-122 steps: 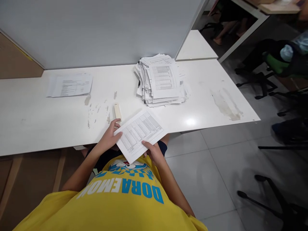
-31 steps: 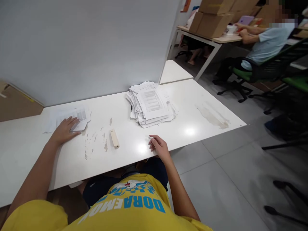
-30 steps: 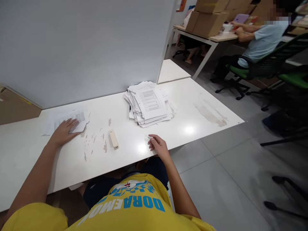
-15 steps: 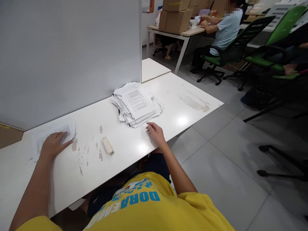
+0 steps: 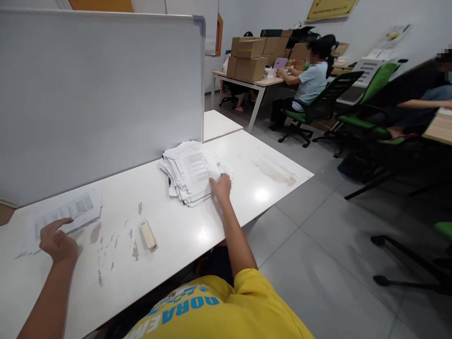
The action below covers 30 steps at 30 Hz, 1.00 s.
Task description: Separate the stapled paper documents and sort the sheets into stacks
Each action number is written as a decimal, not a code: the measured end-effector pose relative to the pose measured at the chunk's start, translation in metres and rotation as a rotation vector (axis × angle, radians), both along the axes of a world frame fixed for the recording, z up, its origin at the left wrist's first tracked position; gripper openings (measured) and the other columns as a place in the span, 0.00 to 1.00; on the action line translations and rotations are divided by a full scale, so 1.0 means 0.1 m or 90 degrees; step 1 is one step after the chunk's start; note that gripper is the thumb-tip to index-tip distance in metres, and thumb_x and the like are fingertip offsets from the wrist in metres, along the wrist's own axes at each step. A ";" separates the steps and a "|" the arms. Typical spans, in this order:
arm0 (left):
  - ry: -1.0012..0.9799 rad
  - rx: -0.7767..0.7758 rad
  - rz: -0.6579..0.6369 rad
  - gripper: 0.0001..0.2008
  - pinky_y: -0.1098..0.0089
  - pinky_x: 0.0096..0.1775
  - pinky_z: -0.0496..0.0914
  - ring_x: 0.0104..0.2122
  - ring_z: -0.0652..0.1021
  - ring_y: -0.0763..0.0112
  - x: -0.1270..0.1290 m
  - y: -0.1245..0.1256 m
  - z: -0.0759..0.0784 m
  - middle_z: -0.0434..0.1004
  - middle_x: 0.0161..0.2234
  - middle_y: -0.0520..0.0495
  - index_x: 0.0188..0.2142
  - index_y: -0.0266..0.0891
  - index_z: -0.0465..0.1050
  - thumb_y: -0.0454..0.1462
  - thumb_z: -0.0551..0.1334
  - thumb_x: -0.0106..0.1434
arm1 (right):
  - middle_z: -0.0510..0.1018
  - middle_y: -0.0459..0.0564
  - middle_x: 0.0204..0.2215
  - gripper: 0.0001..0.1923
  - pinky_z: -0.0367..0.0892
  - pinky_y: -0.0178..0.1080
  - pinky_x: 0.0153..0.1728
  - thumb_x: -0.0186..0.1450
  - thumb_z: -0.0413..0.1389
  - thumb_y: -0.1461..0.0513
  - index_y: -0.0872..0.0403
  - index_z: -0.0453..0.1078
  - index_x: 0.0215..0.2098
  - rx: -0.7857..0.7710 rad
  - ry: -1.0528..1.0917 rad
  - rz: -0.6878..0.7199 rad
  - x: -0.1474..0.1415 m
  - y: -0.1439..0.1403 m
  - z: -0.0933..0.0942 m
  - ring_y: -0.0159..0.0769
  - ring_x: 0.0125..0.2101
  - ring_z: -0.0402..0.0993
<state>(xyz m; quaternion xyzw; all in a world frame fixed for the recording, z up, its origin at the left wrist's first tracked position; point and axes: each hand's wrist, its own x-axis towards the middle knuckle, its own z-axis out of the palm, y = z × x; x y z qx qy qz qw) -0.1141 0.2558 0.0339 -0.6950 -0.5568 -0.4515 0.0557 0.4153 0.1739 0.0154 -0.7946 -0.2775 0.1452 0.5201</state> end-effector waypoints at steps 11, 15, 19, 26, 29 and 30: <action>-0.138 -0.034 -0.071 0.25 0.42 0.50 0.71 0.40 0.82 0.44 1.30 -1.30 0.01 0.80 0.27 0.42 0.25 0.52 0.76 0.61 0.48 0.58 | 0.80 0.50 0.33 0.16 0.69 0.39 0.31 0.53 0.59 0.53 0.51 0.69 0.36 0.086 0.273 0.144 0.23 -0.82 0.01 0.40 0.32 0.75; -0.293 -0.453 -0.456 0.31 0.48 0.56 0.69 0.55 0.76 0.50 2.47 -1.84 -0.08 0.79 0.51 0.40 0.58 0.52 0.71 0.60 0.58 0.59 | 0.81 0.49 0.32 0.19 0.70 0.39 0.32 0.50 0.65 0.52 0.51 0.70 0.36 0.150 0.432 0.247 0.18 -1.22 0.02 0.41 0.33 0.77; -0.615 -0.703 -0.565 0.39 0.50 0.55 0.71 0.57 0.75 0.50 3.11 -1.89 -0.03 0.75 0.56 0.37 0.63 0.45 0.65 0.65 0.52 0.61 | 0.81 0.49 0.35 0.20 0.71 0.40 0.37 0.52 0.66 0.51 0.51 0.70 0.38 0.131 0.424 0.325 0.10 -1.64 -0.01 0.40 0.35 0.77; -0.432 -0.580 -0.486 0.32 0.49 0.56 0.71 0.50 0.80 0.49 3.05 -1.60 0.23 0.83 0.46 0.38 0.44 0.38 0.78 0.57 0.72 0.48 | 0.80 0.47 0.38 0.16 0.69 0.41 0.45 0.57 0.64 0.55 0.49 0.73 0.43 0.230 0.319 0.343 -0.15 -1.89 0.00 0.39 0.41 0.74; -0.353 -0.508 -0.467 0.30 0.52 0.54 0.74 0.48 0.81 0.50 2.95 -1.59 0.38 0.83 0.43 0.39 0.43 0.39 0.79 0.58 0.71 0.49 | 0.79 0.46 0.37 0.12 0.68 0.40 0.47 0.60 0.62 0.56 0.48 0.73 0.42 0.306 0.303 0.350 -0.25 -1.70 0.01 0.38 0.41 0.74; -0.343 -0.478 -0.442 0.30 0.53 0.53 0.75 0.47 0.81 0.51 2.92 -1.60 0.42 0.83 0.43 0.39 0.42 0.39 0.79 0.58 0.71 0.49 | 0.79 0.46 0.37 0.11 0.68 0.40 0.48 0.61 0.61 0.56 0.48 0.73 0.41 0.325 0.299 0.363 -0.28 -1.63 0.00 0.38 0.42 0.74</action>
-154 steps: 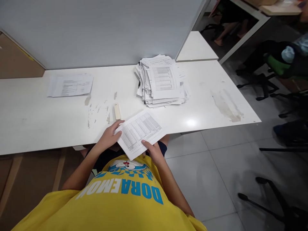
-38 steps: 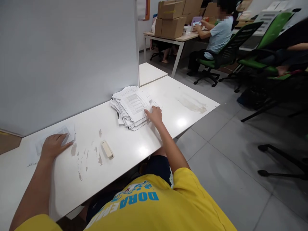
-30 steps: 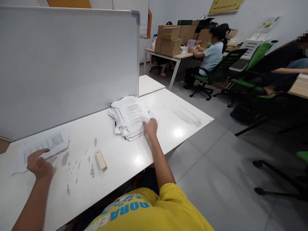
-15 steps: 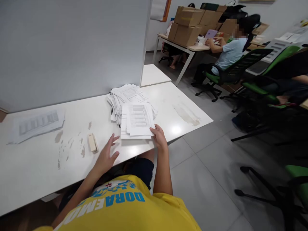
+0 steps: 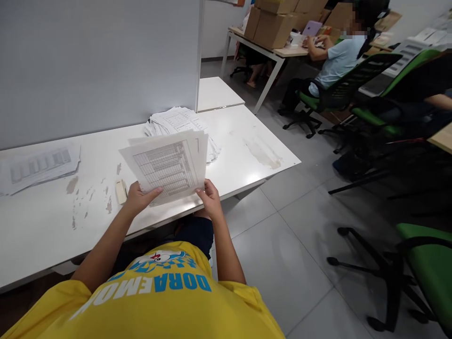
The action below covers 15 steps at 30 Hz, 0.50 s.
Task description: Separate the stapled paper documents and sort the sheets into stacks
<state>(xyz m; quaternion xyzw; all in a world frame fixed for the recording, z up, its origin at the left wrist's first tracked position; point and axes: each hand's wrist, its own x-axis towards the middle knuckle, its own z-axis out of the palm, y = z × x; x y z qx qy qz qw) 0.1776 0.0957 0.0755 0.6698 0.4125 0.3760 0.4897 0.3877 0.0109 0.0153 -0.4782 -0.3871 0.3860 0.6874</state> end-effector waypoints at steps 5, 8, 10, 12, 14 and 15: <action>-0.019 0.164 0.092 0.26 0.59 0.51 0.76 0.48 0.80 0.58 -0.12 -0.03 -0.02 0.81 0.46 0.42 0.50 0.41 0.75 0.52 0.68 0.57 | 0.80 0.48 0.41 0.14 0.67 0.41 0.51 0.60 0.62 0.55 0.49 0.73 0.42 0.027 -0.014 0.072 -0.16 0.27 -0.18 0.41 0.47 0.74; -0.043 0.266 0.095 0.23 0.62 0.47 0.77 0.47 0.81 0.59 -0.14 -0.03 -0.15 0.81 0.45 0.41 0.49 0.40 0.75 0.49 0.69 0.58 | 0.80 0.51 0.46 0.17 0.67 0.43 0.53 0.61 0.60 0.52 0.50 0.73 0.46 -0.011 -0.032 0.100 -0.24 0.30 -0.32 0.43 0.50 0.74; -0.067 0.303 0.090 0.23 0.60 0.48 0.77 0.45 0.81 0.59 -0.15 -0.01 -0.25 0.81 0.43 0.41 0.49 0.39 0.73 0.47 0.69 0.58 | 0.79 0.52 0.48 0.19 0.67 0.44 0.54 0.62 0.59 0.51 0.50 0.73 0.48 -0.033 -0.043 0.102 -0.28 0.30 -0.38 0.45 0.52 0.74; -0.073 0.302 0.083 0.24 0.59 0.48 0.77 0.44 0.82 0.59 -0.17 0.02 -0.33 0.81 0.41 0.41 0.50 0.38 0.73 0.48 0.68 0.58 | 0.79 0.52 0.49 0.20 0.68 0.45 0.54 0.62 0.59 0.49 0.49 0.73 0.49 -0.038 -0.050 0.100 -0.30 0.29 -0.39 0.45 0.52 0.74; -0.050 0.265 0.082 0.24 0.58 0.45 0.78 0.41 0.82 0.57 -0.20 0.05 -0.38 0.82 0.39 0.41 0.46 0.37 0.75 0.51 0.68 0.57 | 0.80 0.51 0.48 0.21 0.68 0.44 0.54 0.62 0.58 0.49 0.49 0.73 0.50 -0.034 -0.061 0.096 -0.30 0.27 -0.36 0.45 0.51 0.74; -0.032 0.238 0.091 0.23 0.58 0.44 0.79 0.40 0.82 0.56 -0.22 0.07 -0.39 0.83 0.38 0.40 0.43 0.36 0.77 0.52 0.67 0.57 | 0.80 0.51 0.47 0.21 0.68 0.44 0.53 0.63 0.58 0.49 0.50 0.74 0.49 -0.033 -0.071 0.094 -0.30 0.26 -0.32 0.45 0.50 0.75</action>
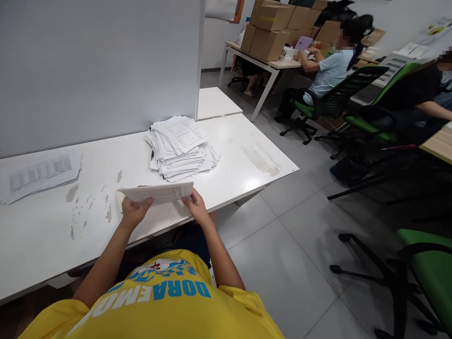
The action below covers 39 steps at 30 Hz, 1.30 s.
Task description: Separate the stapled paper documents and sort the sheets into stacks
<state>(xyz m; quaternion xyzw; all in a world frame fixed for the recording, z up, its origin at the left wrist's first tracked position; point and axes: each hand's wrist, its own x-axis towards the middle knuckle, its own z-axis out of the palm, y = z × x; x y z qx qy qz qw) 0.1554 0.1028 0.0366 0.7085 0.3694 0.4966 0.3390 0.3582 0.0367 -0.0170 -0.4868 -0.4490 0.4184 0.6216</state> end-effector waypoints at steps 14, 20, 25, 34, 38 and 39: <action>0.376 -0.076 0.262 0.16 0.66 0.38 0.73 0.31 0.78 0.66 -0.71 0.02 0.43 0.80 0.32 0.50 0.48 0.44 0.77 0.45 0.60 0.65 | 0.82 0.52 0.46 0.26 0.71 0.51 0.53 0.55 0.67 0.50 0.52 0.76 0.49 -0.238 0.128 0.287 -0.71 -0.62 -0.01 0.48 0.49 0.77; 0.429 0.074 0.207 0.19 0.59 0.54 0.69 0.51 0.76 0.60 -1.31 0.03 0.03 0.78 0.51 0.43 0.56 0.43 0.72 0.45 0.54 0.70 | 0.83 0.56 0.45 0.25 0.69 0.55 0.55 0.52 0.67 0.50 0.54 0.77 0.44 -0.332 0.085 0.125 -1.10 -0.88 -0.17 0.52 0.48 0.77; 0.483 0.092 0.065 0.27 0.53 0.63 0.61 0.65 0.65 0.57 -1.32 0.07 -0.24 0.60 0.68 0.42 0.66 0.45 0.59 0.50 0.50 0.72 | 0.83 0.54 0.42 0.29 0.67 0.53 0.57 0.55 0.65 0.51 0.54 0.74 0.52 -0.328 0.091 0.057 -1.15 -0.92 -0.01 0.49 0.49 0.76; 0.560 0.139 -0.022 0.27 0.54 0.64 0.60 0.68 0.61 0.57 -1.18 0.06 -0.25 0.59 0.69 0.43 0.67 0.42 0.58 0.48 0.51 0.72 | 0.82 0.57 0.46 0.32 0.71 0.50 0.53 0.58 0.63 0.48 0.56 0.71 0.55 -0.322 0.090 -0.061 -1.03 -1.05 -0.01 0.48 0.49 0.77; 0.570 0.152 -0.016 0.24 0.53 0.66 0.59 0.70 0.56 0.57 -1.14 0.02 -0.21 0.62 0.67 0.46 0.65 0.43 0.61 0.45 0.52 0.72 | 0.82 0.57 0.46 0.32 0.69 0.51 0.55 0.58 0.63 0.48 0.57 0.71 0.55 -0.329 0.053 -0.065 -1.02 -0.98 0.01 0.48 0.50 0.76; 0.570 0.154 -0.018 0.23 0.52 0.66 0.58 0.70 0.55 0.57 -1.14 0.01 -0.19 0.63 0.67 0.46 0.65 0.44 0.62 0.43 0.52 0.72 | 0.82 0.57 0.45 0.32 0.69 0.50 0.56 0.58 0.63 0.48 0.57 0.71 0.55 -0.328 0.049 -0.063 -1.03 -0.96 0.04 0.48 0.50 0.76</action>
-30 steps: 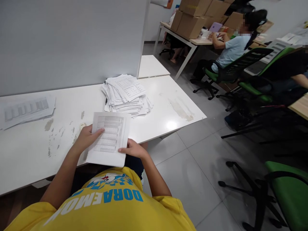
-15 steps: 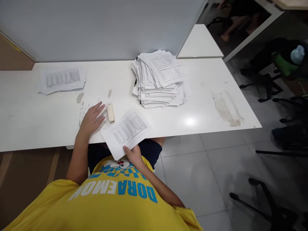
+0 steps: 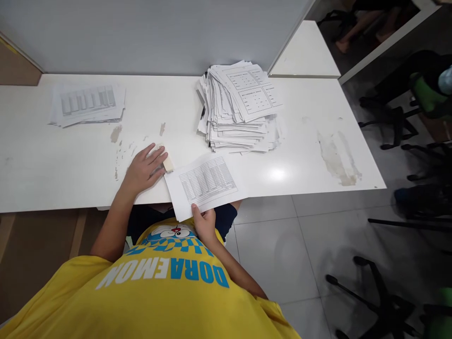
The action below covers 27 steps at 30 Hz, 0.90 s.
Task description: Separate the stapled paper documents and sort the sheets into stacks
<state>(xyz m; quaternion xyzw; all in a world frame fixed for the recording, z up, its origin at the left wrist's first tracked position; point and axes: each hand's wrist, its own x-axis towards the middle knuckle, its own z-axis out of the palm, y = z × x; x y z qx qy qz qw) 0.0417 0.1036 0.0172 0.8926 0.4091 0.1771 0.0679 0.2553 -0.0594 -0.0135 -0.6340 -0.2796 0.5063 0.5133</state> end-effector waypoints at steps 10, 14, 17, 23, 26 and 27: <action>-0.075 -0.052 -0.070 0.29 0.52 0.66 0.60 0.68 0.61 0.68 -0.04 0.04 -0.06 0.69 0.63 0.50 0.61 0.43 0.68 0.25 0.47 0.64 | 0.82 0.57 0.45 0.31 0.66 0.52 0.58 0.56 0.64 0.50 0.56 0.71 0.54 0.019 -0.017 -0.006 0.01 0.16 0.02 0.49 0.51 0.75; -0.070 -0.034 -0.085 0.30 0.52 0.64 0.64 0.66 0.65 0.64 -0.08 0.07 -0.12 0.72 0.61 0.47 0.58 0.42 0.71 0.23 0.48 0.60 | 0.81 0.58 0.48 0.29 0.65 0.53 0.59 0.58 0.62 0.50 0.56 0.72 0.53 0.035 -0.019 0.011 0.07 0.24 -0.09 0.50 0.53 0.74; -0.050 0.001 -0.111 0.32 0.52 0.63 0.65 0.67 0.62 0.62 -0.11 0.07 -0.14 0.70 0.62 0.45 0.59 0.39 0.70 0.22 0.48 0.59 | 0.81 0.58 0.48 0.29 0.62 0.54 0.61 0.58 0.62 0.51 0.56 0.72 0.54 0.054 0.008 0.028 0.10 0.31 -0.11 0.50 0.54 0.74; 0.022 0.045 -0.153 0.35 0.50 0.63 0.66 0.68 0.60 0.57 -0.20 0.10 -0.12 0.67 0.64 0.41 0.62 0.37 0.66 0.19 0.48 0.57 | 0.82 0.56 0.46 0.30 0.59 0.56 0.63 0.53 0.65 0.53 0.55 0.73 0.52 0.070 0.025 0.004 0.05 0.43 -0.08 0.53 0.55 0.72; 0.012 0.052 -0.172 0.34 0.49 0.62 0.68 0.67 0.61 0.55 -0.20 0.14 -0.08 0.68 0.63 0.40 0.62 0.36 0.67 0.20 0.48 0.58 | 0.82 0.57 0.44 0.30 0.62 0.57 0.61 0.53 0.65 0.51 0.55 0.74 0.51 0.065 0.027 -0.010 0.04 0.46 -0.04 0.54 0.52 0.74; 0.001 0.050 -0.173 0.34 0.49 0.61 0.68 0.67 0.62 0.55 -0.19 0.16 -0.08 0.69 0.63 0.40 0.62 0.37 0.67 0.20 0.49 0.58 | 0.83 0.57 0.43 0.30 0.63 0.57 0.60 0.54 0.65 0.51 0.55 0.74 0.51 0.069 0.021 -0.010 0.04 0.46 -0.02 0.54 0.52 0.75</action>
